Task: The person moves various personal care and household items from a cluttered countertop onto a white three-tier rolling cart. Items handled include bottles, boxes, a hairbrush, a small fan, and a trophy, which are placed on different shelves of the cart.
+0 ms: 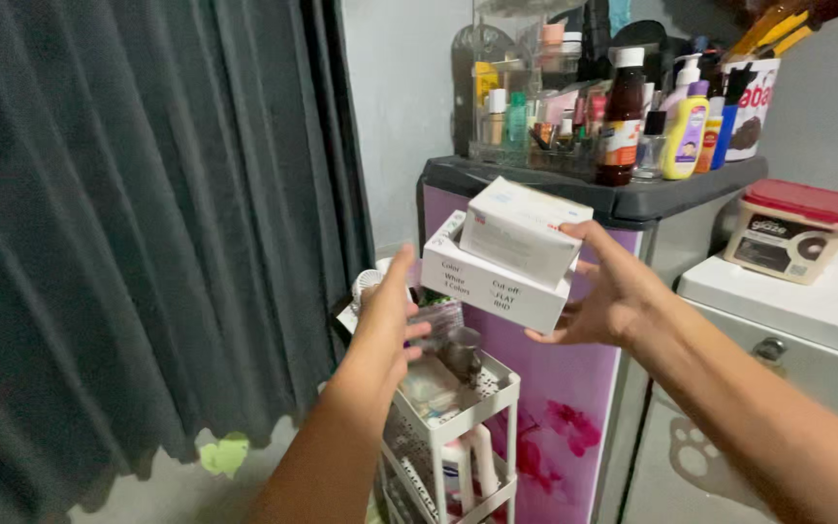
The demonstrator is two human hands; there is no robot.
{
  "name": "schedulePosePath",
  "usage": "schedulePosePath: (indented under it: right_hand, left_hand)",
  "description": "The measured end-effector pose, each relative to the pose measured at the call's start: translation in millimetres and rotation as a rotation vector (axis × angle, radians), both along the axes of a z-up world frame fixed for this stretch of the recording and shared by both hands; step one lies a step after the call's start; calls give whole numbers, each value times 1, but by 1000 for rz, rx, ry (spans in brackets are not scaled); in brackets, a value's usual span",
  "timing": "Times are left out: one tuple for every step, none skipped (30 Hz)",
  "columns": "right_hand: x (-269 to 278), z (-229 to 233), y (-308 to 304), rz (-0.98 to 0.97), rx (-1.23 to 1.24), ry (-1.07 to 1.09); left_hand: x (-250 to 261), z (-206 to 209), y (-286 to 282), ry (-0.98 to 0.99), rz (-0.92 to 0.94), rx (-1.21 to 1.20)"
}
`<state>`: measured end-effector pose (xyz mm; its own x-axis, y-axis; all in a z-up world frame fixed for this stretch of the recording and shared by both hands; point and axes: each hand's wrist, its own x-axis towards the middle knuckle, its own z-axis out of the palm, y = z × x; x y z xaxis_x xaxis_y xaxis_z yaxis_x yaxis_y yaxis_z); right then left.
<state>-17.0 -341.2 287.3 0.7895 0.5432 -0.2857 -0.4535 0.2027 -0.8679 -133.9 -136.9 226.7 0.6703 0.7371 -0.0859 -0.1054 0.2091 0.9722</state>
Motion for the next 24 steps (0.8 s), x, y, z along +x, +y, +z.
schedulePosePath:
  right_hand:
    - [-11,-7,7,-8,4,23]
    - [-22,-14,15,-17,8,47]
    - [-30,-22,21,-23,6,71]
    - [-37,-29,27,-9,-22,52]
    - [-44,-37,34,2,-49,34]
    - [-50,-45,42,13,-76,16]
    - [-55,-54,49,38,-73,14]
    - [-60,-63,57,63,-70,13]
    - [-64,-70,64,92,-68,10]
    - [-66,-76,70,96,-65,15]
    - [-68,-84,78,107,-64,24]
    - [-69,-91,84,117,-64,32]
    - [-70,-97,93,133,-60,36]
    - [-70,-103,100,149,-56,41]
    - [-68,-106,106,164,-46,42]
    - [-65,-109,110,206,-57,45]
    - [-63,-111,114,253,-67,46]
    - [-60,-113,119,299,-78,46]
    - [-58,-115,124,328,-89,29]
    - [-55,-116,129,357,-100,11]
    - [-54,-116,135,383,-108,-8]
    - [-53,-116,140,411,-115,-10]
    - [-53,-118,143,434,-121,-10]
    - [-53,-118,148,456,-127,-10]
  left_hand:
    - [-11,-5,3,37,-84,-17]
    - [-19,-9,5,49,-138,-44]
    - [-25,-15,3,62,-189,-76]
    - [-29,-19,2,75,-240,-109]
    - [-32,-23,0,74,-244,-145]
    - [-34,-25,-1,73,-248,-181]
    - [-34,-27,-3,69,-253,-215]
    - [-35,-29,-4,50,-240,-222]
    - [-36,-31,-5,29,-224,-230]
    - [-37,-33,-6,9,-207,-239]
    - [-39,-35,-4,26,-149,-252]
    - [-41,-38,-2,43,-91,-266]
    - [-41,-40,0,60,-33,-275]
    - [-43,-43,2,34,-20,-300]
    - [-45,-46,5,5,-8,-318]
    - [-45,-47,8,-23,4,-336]
    - [-44,-46,12,-36,49,-353]
    - [-44,-46,17,-50,95,-371]
    - [-45,-48,22,-60,144,-394]
    - [-47,-50,28,-45,170,-383]
    - [-49,-51,34,-30,192,-370]
    - [-51,-51,40,-15,214,-358]
    - [-52,-51,46,35,224,-342]
    - [-55,-50,54,85,235,-326]
